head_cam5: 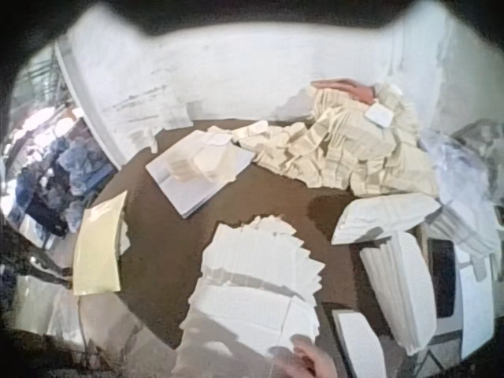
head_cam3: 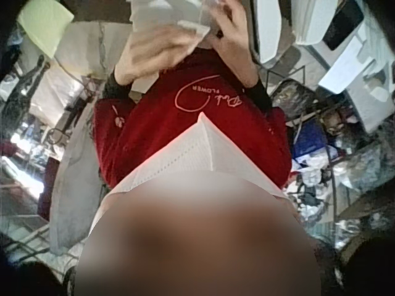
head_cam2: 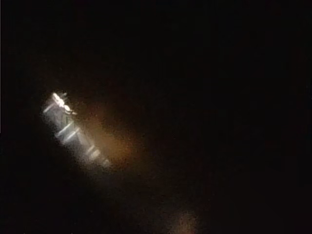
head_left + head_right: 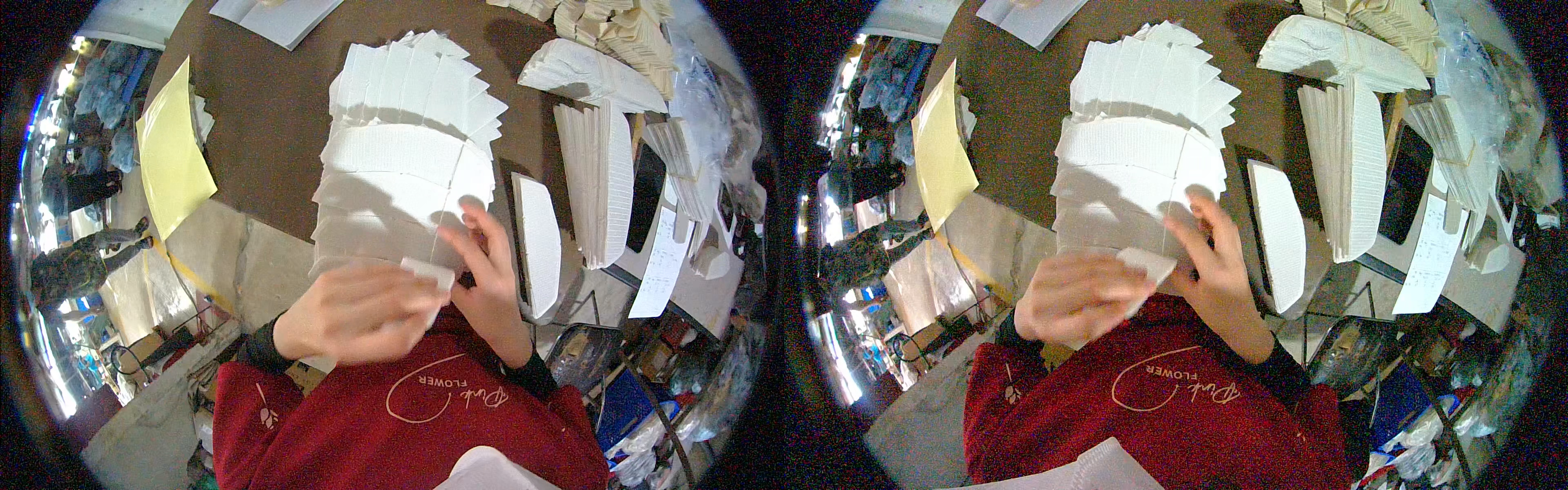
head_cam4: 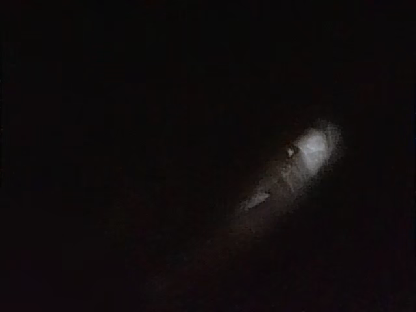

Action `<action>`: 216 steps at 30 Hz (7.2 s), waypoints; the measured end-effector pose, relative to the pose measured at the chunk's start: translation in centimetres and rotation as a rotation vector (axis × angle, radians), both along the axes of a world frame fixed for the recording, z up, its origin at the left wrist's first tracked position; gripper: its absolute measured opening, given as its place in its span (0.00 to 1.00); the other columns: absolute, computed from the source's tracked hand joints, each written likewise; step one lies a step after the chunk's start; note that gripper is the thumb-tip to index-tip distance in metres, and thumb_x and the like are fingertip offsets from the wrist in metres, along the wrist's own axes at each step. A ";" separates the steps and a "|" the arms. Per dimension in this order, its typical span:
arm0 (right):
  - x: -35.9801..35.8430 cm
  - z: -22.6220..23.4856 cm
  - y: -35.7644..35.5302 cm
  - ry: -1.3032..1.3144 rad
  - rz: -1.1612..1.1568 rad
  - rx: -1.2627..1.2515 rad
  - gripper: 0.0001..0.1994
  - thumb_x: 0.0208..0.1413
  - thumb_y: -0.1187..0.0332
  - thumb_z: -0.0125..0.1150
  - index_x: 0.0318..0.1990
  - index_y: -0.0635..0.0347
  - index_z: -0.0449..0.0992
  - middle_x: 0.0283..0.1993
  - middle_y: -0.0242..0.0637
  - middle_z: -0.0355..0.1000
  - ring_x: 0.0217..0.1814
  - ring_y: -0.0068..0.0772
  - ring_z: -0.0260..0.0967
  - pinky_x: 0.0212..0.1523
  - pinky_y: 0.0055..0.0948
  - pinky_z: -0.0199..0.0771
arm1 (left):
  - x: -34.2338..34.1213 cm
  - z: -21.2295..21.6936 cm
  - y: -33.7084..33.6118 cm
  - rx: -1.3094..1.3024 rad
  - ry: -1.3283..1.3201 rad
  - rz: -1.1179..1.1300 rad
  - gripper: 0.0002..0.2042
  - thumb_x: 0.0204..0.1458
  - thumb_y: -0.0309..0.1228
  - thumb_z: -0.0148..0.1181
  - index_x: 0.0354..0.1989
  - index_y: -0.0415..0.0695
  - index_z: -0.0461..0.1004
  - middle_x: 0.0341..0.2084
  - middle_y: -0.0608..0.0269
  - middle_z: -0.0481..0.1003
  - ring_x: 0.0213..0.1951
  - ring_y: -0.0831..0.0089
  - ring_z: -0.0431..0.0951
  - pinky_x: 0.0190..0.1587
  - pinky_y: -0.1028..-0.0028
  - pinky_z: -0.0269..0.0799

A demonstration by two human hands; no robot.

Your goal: The person repeatedly picks up white paper pieces from a stack, folds them in half, and places them into a separate pile on the table. The process is continuous and repetitive throughout the clip.

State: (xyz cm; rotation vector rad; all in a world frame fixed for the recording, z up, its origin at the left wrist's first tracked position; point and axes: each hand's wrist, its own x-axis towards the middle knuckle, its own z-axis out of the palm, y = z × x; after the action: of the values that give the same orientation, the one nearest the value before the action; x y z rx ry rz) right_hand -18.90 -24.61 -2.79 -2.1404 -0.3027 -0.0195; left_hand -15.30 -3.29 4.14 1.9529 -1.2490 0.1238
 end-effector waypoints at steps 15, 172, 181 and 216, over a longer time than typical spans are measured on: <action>-3.6 1.1 -1.1 0.031 0.534 0.651 0.06 0.56 0.75 0.64 0.40 0.64 0.80 0.37 0.38 0.77 0.41 0.38 0.77 0.70 0.71 0.51 | -1.1 4.3 0.1 -0.306 0.045 -0.173 0.05 0.52 0.24 0.59 0.36 0.37 0.78 0.49 0.46 0.79 0.42 0.61 0.84 0.44 0.70 0.83; -4.6 4.9 -13.4 -0.326 -1.067 0.353 0.26 0.65 0.75 0.48 0.69 0.74 0.57 0.54 0.43 0.69 0.48 0.30 0.68 0.58 0.39 0.67 | -5.2 -2.1 -1.5 0.046 0.702 0.250 0.25 0.48 0.24 0.70 0.58 0.44 0.75 0.41 0.55 0.80 0.40 0.59 0.82 0.41 0.66 0.77; -3.9 0.1 -7.8 0.081 -0.572 0.009 0.21 0.64 0.79 0.51 0.64 0.61 0.70 0.56 0.50 0.73 0.59 0.44 0.69 0.62 0.35 0.64 | -4.5 -2.0 -1.0 0.106 0.521 0.433 0.23 0.53 0.23 0.65 0.59 0.44 0.74 0.31 0.54 0.76 0.32 0.56 0.77 0.35 0.62 0.72; -3.1 0.6 -6.9 0.032 -0.465 -0.374 0.35 0.49 0.66 0.75 0.65 0.64 0.68 0.54 0.55 0.75 0.57 0.54 0.73 0.58 0.42 0.73 | -5.4 -3.9 -1.4 0.093 0.592 0.296 0.24 0.47 0.22 0.68 0.56 0.48 0.74 0.34 0.55 0.77 0.34 0.53 0.78 0.35 0.62 0.74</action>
State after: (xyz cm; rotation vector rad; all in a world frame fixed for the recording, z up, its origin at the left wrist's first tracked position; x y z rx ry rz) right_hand -22.04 -31.48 -2.19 -2.5355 0.2347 -0.2101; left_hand -20.68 -4.65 0.25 2.0342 -0.5878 -0.3481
